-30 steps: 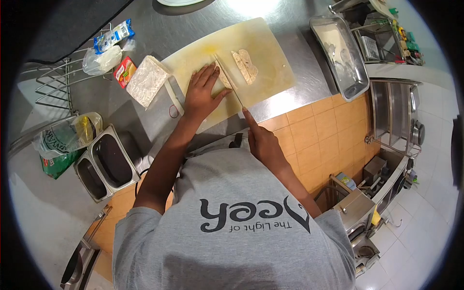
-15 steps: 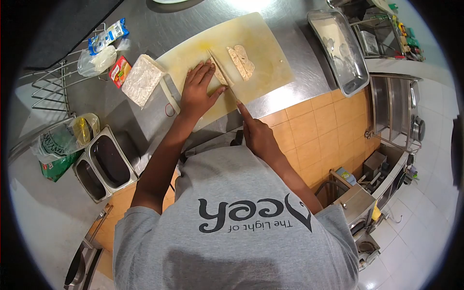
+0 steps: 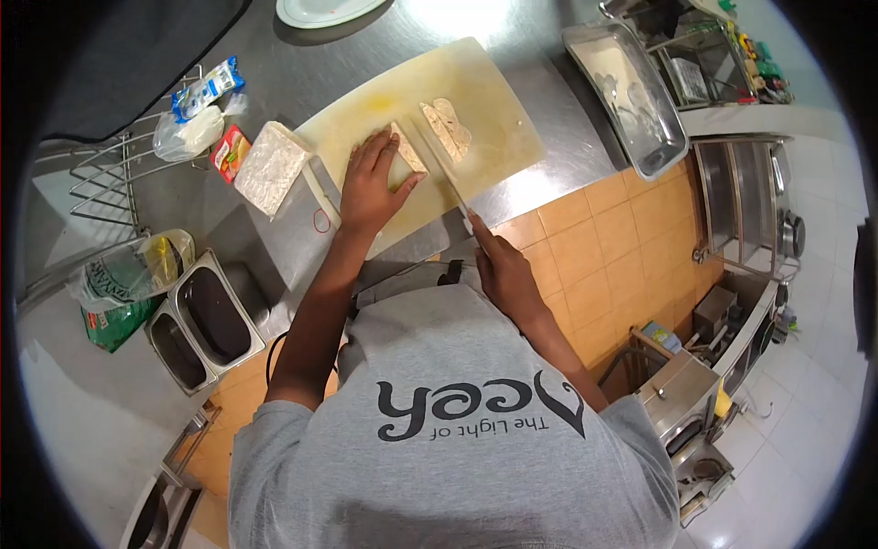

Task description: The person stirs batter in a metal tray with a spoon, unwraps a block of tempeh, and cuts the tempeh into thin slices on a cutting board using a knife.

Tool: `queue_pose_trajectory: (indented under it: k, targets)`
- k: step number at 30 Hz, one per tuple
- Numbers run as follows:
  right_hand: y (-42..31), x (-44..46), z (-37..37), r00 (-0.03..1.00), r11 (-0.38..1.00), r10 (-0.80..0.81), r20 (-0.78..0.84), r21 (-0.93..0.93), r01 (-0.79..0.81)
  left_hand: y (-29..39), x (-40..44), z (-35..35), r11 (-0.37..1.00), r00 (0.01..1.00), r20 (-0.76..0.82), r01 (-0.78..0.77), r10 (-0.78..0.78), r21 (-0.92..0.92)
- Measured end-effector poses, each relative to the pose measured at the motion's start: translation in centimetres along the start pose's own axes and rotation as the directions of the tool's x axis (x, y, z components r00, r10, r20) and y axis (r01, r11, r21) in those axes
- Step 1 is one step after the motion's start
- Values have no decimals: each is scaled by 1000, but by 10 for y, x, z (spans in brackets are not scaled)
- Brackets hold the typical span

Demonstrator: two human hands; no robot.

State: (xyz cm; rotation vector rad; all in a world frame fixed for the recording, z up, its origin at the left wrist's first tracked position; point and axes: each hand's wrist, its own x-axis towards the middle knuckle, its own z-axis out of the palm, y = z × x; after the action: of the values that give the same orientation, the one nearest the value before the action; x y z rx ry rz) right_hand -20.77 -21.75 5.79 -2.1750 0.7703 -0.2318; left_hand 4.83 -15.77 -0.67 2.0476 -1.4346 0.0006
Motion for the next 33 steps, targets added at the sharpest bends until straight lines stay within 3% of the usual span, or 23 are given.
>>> queue_pose_trajectory:
  k: [7, 13, 24, 27, 30, 33]
  targets:
    - [-2, 24, -19, 999, 986, -16, 30, -164, 21, 2, 1, 0, 1000, 1000, 8, 1, -2, 26]
    - [-1, 17, -15, 995, 990, -94, -32, -109, 90, 2, 1, -1, 1000, 1000, 5, 11, -11, 27]
    - [-14, 9, -12, 989, 994, -99, -113, -57, 93, 4, 2, -5, 1000, 999, 22, 26, -26, 4]
    - [-14, 11, -17, 980, 993, -113, -166, -45, 106, -2, 8, -8, 998, 999, -18, -44, 43, -46]
    - [-9, 13, -18, 969, 992, -126, -211, -28, 122, -25, 22, -11, 987, 985, 99, -133, 142, -92]
    - [-4, 14, -17, 966, 992, -128, -225, -28, 125, -30, 32, -26, 998, 958, 283, -57, 57, -7]
